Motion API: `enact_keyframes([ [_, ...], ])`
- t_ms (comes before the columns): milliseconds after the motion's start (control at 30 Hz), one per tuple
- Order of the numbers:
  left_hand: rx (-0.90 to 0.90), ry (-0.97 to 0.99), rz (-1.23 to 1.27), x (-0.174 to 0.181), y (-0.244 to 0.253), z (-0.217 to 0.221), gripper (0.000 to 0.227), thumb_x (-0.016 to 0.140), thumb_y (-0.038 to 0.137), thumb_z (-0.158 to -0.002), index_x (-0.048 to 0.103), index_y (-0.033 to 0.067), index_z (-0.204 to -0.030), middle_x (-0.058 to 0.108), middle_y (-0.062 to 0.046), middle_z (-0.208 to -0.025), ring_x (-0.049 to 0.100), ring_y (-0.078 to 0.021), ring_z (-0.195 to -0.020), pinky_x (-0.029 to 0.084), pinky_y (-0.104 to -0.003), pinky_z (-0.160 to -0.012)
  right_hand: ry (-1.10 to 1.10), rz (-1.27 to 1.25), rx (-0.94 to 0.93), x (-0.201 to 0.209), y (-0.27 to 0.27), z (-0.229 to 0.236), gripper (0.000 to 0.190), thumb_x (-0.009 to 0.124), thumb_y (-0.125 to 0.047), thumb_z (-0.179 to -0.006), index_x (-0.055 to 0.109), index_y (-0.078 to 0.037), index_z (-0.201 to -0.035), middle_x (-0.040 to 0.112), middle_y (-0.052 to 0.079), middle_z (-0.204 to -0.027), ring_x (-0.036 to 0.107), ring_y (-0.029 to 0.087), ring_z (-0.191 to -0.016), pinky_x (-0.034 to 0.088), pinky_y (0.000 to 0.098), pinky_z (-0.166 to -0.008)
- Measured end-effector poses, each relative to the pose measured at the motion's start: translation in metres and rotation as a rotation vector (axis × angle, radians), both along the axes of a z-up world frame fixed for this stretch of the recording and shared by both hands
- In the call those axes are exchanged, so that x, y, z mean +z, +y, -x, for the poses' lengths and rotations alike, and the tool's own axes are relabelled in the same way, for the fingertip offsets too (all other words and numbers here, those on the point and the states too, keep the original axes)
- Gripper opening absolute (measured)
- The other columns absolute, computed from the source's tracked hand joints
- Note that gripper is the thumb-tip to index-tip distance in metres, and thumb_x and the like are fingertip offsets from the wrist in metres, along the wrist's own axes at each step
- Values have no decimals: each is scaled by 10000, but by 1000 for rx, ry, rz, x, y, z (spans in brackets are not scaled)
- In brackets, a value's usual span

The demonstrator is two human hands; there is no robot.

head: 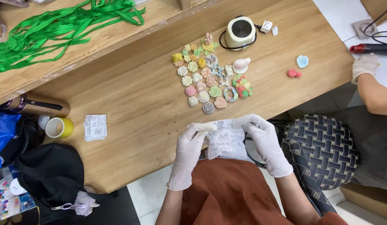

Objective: Packaging small decorative wax or soap items into plastic bags.

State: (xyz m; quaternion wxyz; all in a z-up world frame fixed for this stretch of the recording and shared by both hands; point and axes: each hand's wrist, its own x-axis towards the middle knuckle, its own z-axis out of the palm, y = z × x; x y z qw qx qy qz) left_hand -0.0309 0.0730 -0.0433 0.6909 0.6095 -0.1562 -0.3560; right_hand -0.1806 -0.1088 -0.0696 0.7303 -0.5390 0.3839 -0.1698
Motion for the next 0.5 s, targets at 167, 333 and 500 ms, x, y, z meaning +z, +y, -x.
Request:
enact_keyframes([
  [167,-52,-153,6,-7,10,0,188,539,23,-1043,723,16,-1083,684,-41,-1053,633,-61,-907,580,-251,-812,-175,47,112,28,1,2,249,526,-25,-844,767,20,-886,786,57,-943,702,95,-895,527,209,-859],
  [333,9,160,-43,7,0,5,108,645,95,-967,708,29,-1026,709,-34,-969,668,-80,-796,571,-259,-731,38,-5,1,21,11,-1,161,633,-69,-960,751,33,-918,754,70,-913,656,72,-788,527,204,-731],
  [500,54,53,-100,-6,-5,9,157,794,28,-905,708,2,-1033,736,-22,-949,652,-63,-826,551,-241,-757,-42,174,-66,27,21,-9,250,831,9,-859,653,-29,-1030,651,46,-890,616,69,-777,531,227,-696],
])
